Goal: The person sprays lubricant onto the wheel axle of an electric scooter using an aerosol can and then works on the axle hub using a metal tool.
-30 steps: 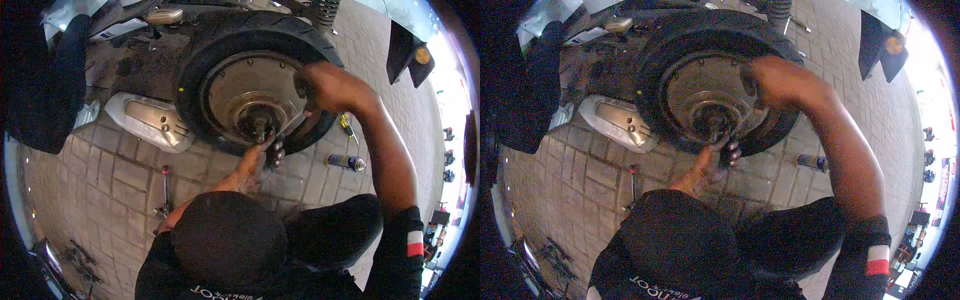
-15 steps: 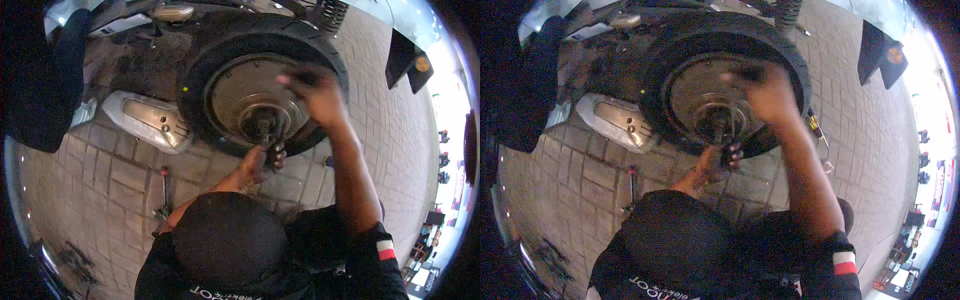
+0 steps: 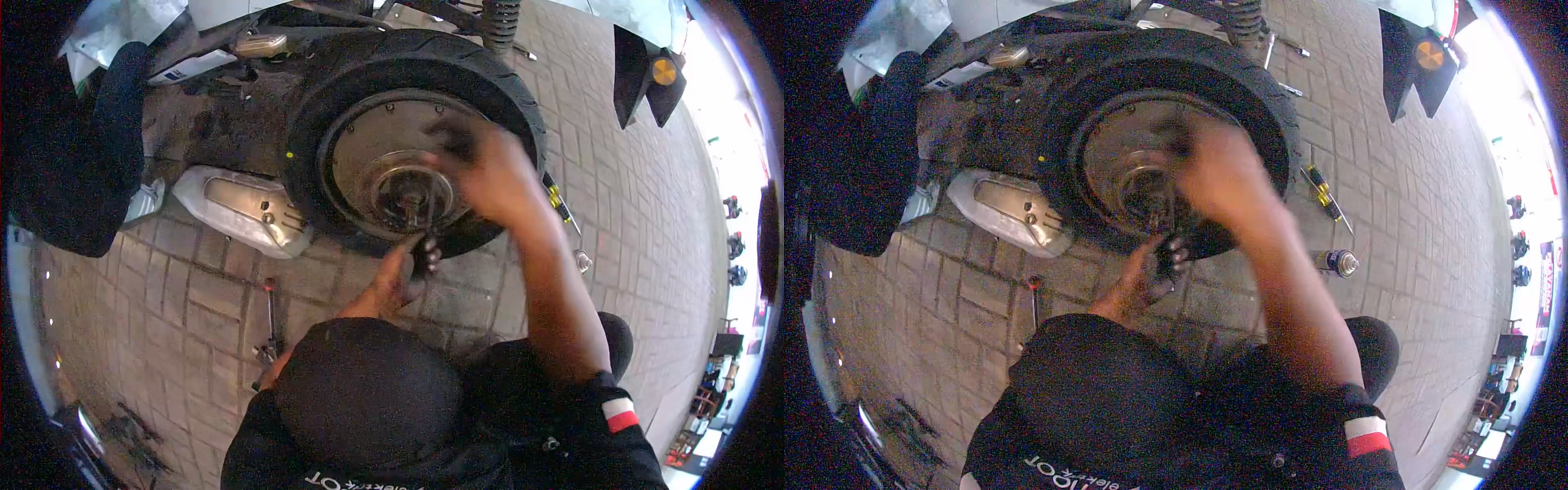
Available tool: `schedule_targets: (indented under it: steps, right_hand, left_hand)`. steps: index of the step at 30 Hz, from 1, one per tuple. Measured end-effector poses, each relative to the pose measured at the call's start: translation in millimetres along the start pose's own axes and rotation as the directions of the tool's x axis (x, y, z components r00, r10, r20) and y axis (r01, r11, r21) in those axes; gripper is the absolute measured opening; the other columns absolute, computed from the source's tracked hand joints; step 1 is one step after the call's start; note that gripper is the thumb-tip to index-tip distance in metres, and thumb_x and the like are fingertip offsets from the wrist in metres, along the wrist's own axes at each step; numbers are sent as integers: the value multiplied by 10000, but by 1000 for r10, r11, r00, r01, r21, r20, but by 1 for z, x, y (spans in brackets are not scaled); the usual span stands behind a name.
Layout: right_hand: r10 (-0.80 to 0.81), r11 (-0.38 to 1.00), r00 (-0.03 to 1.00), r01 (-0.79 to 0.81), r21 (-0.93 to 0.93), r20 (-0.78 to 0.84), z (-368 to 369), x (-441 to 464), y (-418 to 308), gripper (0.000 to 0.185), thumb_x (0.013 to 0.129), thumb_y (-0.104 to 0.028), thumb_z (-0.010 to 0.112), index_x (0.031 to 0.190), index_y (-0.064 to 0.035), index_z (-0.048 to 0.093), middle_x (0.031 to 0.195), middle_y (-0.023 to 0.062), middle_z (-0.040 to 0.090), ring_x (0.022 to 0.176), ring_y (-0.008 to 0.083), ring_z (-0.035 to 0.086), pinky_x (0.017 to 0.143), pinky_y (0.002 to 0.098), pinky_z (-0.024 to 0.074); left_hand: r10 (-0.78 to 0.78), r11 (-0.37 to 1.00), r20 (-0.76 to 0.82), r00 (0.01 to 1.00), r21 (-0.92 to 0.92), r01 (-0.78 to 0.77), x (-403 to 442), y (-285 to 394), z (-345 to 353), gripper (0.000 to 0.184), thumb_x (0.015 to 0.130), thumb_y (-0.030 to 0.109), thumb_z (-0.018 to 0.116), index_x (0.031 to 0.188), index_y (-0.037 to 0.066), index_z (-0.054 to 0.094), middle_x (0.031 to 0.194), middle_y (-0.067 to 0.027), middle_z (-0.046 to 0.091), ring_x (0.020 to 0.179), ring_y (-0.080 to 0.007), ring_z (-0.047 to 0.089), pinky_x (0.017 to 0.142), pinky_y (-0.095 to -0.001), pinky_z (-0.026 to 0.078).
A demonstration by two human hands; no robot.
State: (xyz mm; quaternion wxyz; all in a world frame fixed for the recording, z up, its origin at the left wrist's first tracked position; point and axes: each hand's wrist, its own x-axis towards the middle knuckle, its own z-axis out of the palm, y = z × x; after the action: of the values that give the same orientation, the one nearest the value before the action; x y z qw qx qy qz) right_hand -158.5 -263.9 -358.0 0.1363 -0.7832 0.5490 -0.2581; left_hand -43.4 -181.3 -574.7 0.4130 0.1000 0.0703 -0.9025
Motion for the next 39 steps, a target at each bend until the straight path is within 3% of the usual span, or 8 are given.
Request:
schedule_targets:
  steps: [2,4,10,16,18,29,37,39]
  right_hand:
    - [218,975,921,-194,-105,323,-45,-26,19,253,790,-210,714,929,0,687,900,177,695,834,255,669,768,355,510]
    - [219,967,867,-254,20,447,-36,-67,68,286,744,-196,695,967,-18,672,925,214,668,915,387,629,777,464,500]
    - [315,949,665,-237,-209,677,77,-147,113,340,855,-263,631,1134,-69,616,1065,216,644,1017,383,599,862,462,475]
    - [228,956,789,-291,20,570,103,-145,78,278,882,-248,576,1061,-41,626,1052,250,631,1026,406,584,866,475,469]
    - [213,958,780,-285,31,588,113,-146,84,275,877,-241,578,1051,-34,626,1045,252,630,1010,412,585,856,480,471]
    - [26,991,805,-100,93,593,159,-156,104,297,841,-141,565,1103,-4,600,1100,260,609,1031,427,568,869,483,451]
    - [115,881,839,-334,335,532,152,-140,72,385,798,-146,637,1142,7,555,1091,276,606,1046,436,562,875,462,456]
    - [148,883,766,-387,264,626,148,-130,66,391,791,-158,650,1133,9,557,1090,272,608,1038,433,567,868,454,461]
  left_hand:
    - [86,985,-299,950,166,-37,-15,3,28,147,935,212,543,989,75,539,773,-22,531,696,-172,517,620,-311,442]
    - [203,947,-556,806,322,-17,-19,1,36,173,928,213,564,1019,67,551,782,-36,547,675,-176,529,612,-317,452]
    - [594,438,-114,797,876,-201,-10,-2,24,245,913,244,624,975,7,619,809,-77,612,688,-156,562,615,-336,462]
    - [644,172,-76,761,984,-47,-5,-7,33,198,902,178,642,971,-7,660,820,-102,671,710,-192,614,635,-357,472]
    - [726,-265,339,599,941,-212,-2,-5,37,192,902,164,636,946,-21,662,812,-131,682,684,-243,640,630,-352,480]
    - [729,-451,500,468,865,-222,2,-6,41,176,869,138,662,959,-14,671,823,-197,675,712,-348,655,638,-383,496]
    - [764,-297,404,503,913,-281,4,-6,34,171,850,136,679,974,18,689,836,-193,672,720,-364,651,650,-402,496]
    - [710,-442,501,495,864,-240,4,-3,30,179,842,138,685,974,18,692,841,-187,673,747,-355,654,663,-408,498]
